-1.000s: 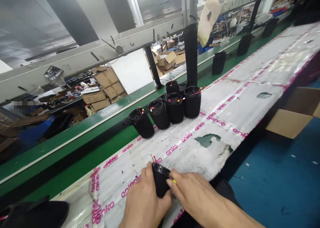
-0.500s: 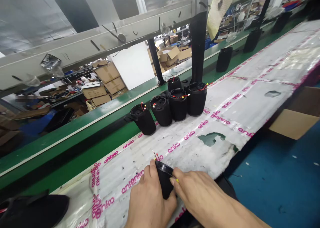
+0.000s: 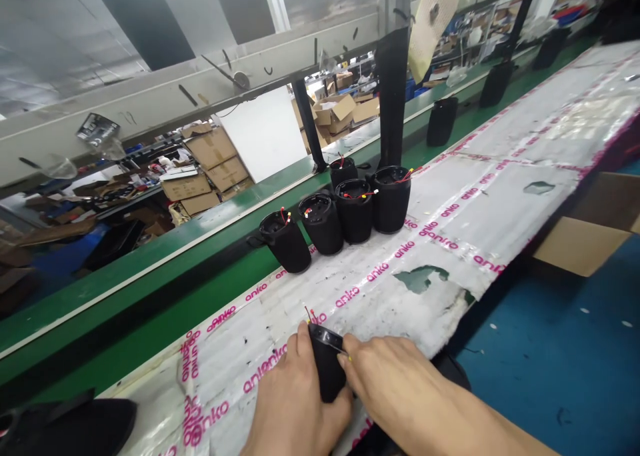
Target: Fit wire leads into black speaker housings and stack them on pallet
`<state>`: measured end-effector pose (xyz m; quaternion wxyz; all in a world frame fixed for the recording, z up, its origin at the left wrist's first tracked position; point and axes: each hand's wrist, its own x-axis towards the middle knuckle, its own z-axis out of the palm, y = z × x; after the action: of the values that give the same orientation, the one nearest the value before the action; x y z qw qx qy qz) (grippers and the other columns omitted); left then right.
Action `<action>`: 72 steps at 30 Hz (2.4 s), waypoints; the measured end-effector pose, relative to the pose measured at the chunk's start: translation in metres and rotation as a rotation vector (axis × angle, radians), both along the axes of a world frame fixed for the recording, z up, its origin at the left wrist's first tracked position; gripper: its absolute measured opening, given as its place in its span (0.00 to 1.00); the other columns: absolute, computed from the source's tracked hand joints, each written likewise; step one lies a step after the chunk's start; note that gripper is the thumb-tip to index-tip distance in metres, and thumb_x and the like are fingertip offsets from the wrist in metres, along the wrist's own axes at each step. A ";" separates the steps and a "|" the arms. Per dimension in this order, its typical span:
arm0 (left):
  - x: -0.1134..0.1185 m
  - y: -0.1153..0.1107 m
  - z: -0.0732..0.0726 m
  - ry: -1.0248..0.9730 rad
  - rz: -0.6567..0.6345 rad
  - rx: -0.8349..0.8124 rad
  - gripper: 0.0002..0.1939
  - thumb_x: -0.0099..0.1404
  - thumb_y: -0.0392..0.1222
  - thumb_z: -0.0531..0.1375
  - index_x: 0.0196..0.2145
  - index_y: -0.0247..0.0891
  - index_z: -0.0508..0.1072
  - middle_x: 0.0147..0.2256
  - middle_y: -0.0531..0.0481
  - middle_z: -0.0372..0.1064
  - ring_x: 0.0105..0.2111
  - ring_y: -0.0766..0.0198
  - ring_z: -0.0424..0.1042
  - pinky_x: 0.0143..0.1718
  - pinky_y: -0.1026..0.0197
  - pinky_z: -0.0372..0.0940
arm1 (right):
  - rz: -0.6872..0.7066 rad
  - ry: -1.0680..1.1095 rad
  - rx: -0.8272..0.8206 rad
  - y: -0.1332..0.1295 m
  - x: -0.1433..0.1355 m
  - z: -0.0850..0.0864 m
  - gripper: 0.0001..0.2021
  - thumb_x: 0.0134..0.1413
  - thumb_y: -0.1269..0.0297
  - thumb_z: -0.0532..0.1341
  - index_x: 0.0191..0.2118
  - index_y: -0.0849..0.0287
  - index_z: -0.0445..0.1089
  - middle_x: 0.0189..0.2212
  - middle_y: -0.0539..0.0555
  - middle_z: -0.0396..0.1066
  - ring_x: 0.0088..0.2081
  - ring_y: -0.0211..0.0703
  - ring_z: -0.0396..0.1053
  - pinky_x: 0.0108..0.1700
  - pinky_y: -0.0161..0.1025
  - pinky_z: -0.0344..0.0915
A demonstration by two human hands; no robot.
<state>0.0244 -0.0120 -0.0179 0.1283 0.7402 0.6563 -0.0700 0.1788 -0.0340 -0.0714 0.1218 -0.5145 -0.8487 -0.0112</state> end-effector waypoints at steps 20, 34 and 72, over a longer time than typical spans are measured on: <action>-0.002 0.005 0.002 -0.151 0.009 -0.079 0.42 0.58 0.47 0.58 0.67 0.35 0.51 0.60 0.39 0.67 0.55 0.45 0.71 0.54 0.50 0.63 | 0.082 0.012 -0.158 0.001 0.008 0.005 0.07 0.62 0.74 0.56 0.38 0.58 0.70 0.34 0.55 0.73 0.28 0.51 0.71 0.28 0.44 0.58; 0.007 -0.004 -0.007 0.014 -0.038 0.010 0.43 0.58 0.45 0.57 0.69 0.34 0.50 0.59 0.37 0.65 0.49 0.45 0.75 0.47 0.51 0.67 | -0.128 0.410 -0.301 -0.007 0.006 0.000 0.15 0.73 0.62 0.43 0.40 0.56 0.64 0.27 0.52 0.71 0.30 0.50 0.73 0.33 0.44 0.56; -0.002 0.003 0.001 -0.138 -0.048 -0.053 0.43 0.60 0.49 0.59 0.69 0.33 0.51 0.63 0.39 0.62 0.57 0.46 0.69 0.56 0.48 0.65 | -0.089 0.281 -0.287 -0.006 0.004 -0.012 0.11 0.70 0.69 0.47 0.40 0.56 0.65 0.27 0.51 0.72 0.28 0.51 0.73 0.29 0.44 0.53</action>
<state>0.0222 -0.0087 -0.0168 0.1911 0.7551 0.6259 -0.0395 0.1825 -0.0397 -0.0838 0.1639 -0.5602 -0.7925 0.1766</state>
